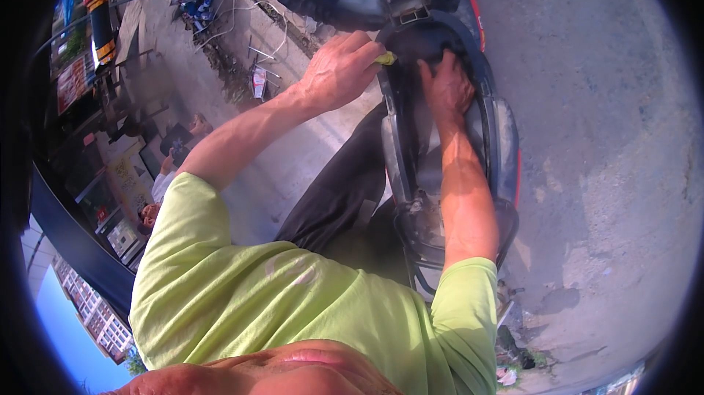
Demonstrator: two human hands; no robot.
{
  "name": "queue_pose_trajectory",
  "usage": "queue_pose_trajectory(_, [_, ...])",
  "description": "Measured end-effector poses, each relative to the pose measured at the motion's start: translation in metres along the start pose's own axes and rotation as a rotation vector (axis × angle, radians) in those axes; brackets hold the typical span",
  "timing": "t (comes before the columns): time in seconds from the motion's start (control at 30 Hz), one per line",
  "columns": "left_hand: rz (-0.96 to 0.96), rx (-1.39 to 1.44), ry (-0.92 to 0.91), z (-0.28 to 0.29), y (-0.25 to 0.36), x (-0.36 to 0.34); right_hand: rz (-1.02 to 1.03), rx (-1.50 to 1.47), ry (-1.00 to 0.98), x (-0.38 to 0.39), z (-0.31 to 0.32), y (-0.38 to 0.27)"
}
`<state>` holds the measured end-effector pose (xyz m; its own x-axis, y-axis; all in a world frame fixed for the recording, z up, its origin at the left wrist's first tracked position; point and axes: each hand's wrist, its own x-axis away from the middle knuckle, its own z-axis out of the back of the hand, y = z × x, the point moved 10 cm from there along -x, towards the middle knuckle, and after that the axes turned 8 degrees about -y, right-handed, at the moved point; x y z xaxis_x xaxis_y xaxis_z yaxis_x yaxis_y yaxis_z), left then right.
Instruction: The person uses a screwdriver to loosen and tighten screws on the interior of a scooter's storage compartment, and then handles several small components and wires within the compartment before closing the seat.
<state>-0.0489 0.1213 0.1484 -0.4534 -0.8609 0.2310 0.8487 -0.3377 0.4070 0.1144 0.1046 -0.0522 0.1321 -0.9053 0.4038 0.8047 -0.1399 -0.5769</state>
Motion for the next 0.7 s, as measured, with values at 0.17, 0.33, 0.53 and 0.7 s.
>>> queue_pose_trajectory(0.17, [0.121,0.055,0.044,0.022,-0.014,0.025,0.005,-0.028,0.015,-0.001,-0.001,0.003])
queue_pose_trajectory(0.33, [0.362,0.311,0.079,0.035,-0.034,0.082,0.043,-0.049,0.043,0.002,0.004,-0.003])
queue_pose_trajectory(0.53, [0.808,0.779,0.144,-0.013,-0.072,0.207,0.058,-0.004,0.073,0.0,0.004,0.002])
queue_pose_trajectory(0.7, [1.049,1.735,0.246,-0.106,-0.082,0.301,0.059,0.039,0.096,0.0,0.002,-0.006])
